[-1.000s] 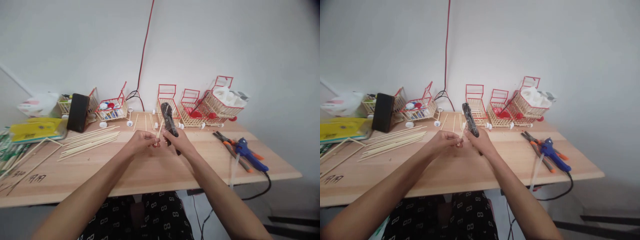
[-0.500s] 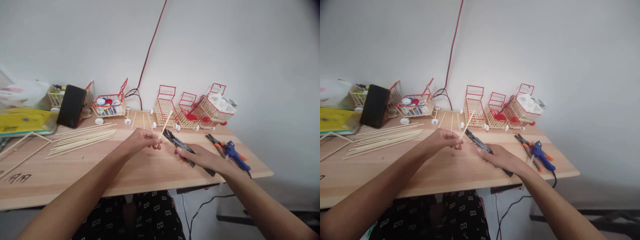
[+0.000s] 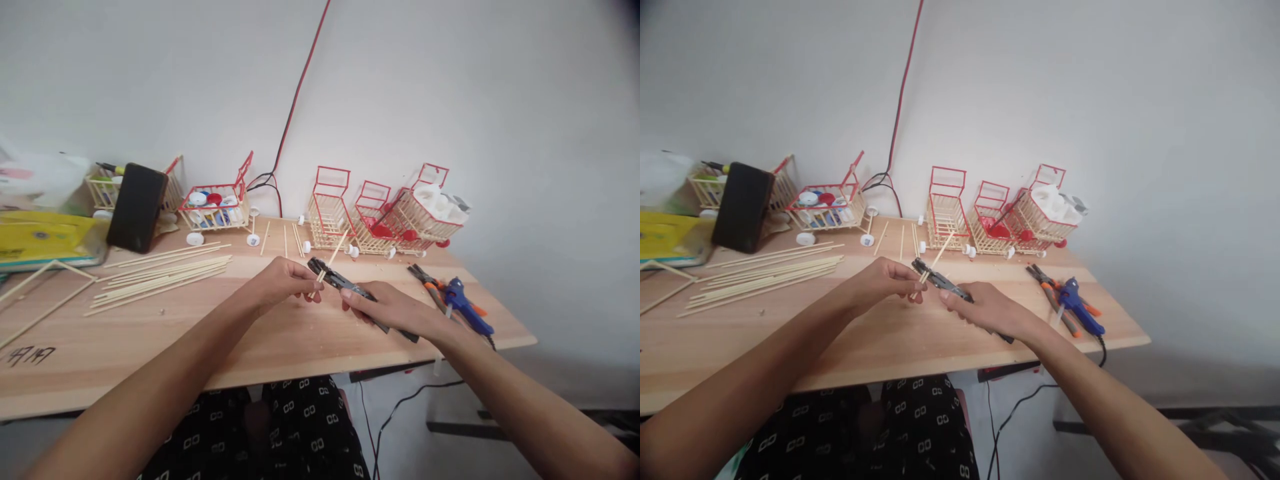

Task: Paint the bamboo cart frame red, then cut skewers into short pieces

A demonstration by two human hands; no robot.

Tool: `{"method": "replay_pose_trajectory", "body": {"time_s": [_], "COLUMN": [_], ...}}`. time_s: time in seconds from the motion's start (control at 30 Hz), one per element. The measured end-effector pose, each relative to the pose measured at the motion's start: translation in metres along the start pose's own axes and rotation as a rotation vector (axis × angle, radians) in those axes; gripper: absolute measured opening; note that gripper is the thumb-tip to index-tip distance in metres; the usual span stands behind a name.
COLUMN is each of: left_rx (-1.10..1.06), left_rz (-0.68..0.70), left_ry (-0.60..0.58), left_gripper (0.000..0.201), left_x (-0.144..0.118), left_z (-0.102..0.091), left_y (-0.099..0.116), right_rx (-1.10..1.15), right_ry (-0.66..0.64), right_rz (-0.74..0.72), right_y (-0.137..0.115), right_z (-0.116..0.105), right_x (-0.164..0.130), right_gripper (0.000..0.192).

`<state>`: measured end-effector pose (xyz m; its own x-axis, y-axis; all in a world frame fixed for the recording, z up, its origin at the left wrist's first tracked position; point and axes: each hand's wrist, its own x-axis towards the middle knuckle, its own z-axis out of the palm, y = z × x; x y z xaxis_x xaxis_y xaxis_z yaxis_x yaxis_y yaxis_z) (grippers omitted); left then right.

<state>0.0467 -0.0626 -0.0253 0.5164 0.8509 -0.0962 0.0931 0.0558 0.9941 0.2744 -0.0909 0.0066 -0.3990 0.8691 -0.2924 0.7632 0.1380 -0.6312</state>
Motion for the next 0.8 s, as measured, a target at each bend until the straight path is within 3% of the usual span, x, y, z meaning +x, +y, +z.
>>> {"method": "replay_pose_trajectory", "body": {"time_s": [0.5, 0.8], "left_rx": [0.069, 0.332], "left_rz": [0.016, 0.023], "left_ry": [0.059, 0.125], "left_gripper": [0.014, 0.016], "left_x": [0.005, 0.011], "left_z": [0.007, 0.012], "left_y": [-0.01, -0.022], "right_rx": [-0.135, -0.162], "right_ry": [0.116, 0.119], "right_rz": [0.013, 0.042], "right_y": [0.001, 0.014], "right_z": [0.008, 0.017], "right_x": [-0.003, 0.002], "right_gripper": [0.056, 0.062]}}
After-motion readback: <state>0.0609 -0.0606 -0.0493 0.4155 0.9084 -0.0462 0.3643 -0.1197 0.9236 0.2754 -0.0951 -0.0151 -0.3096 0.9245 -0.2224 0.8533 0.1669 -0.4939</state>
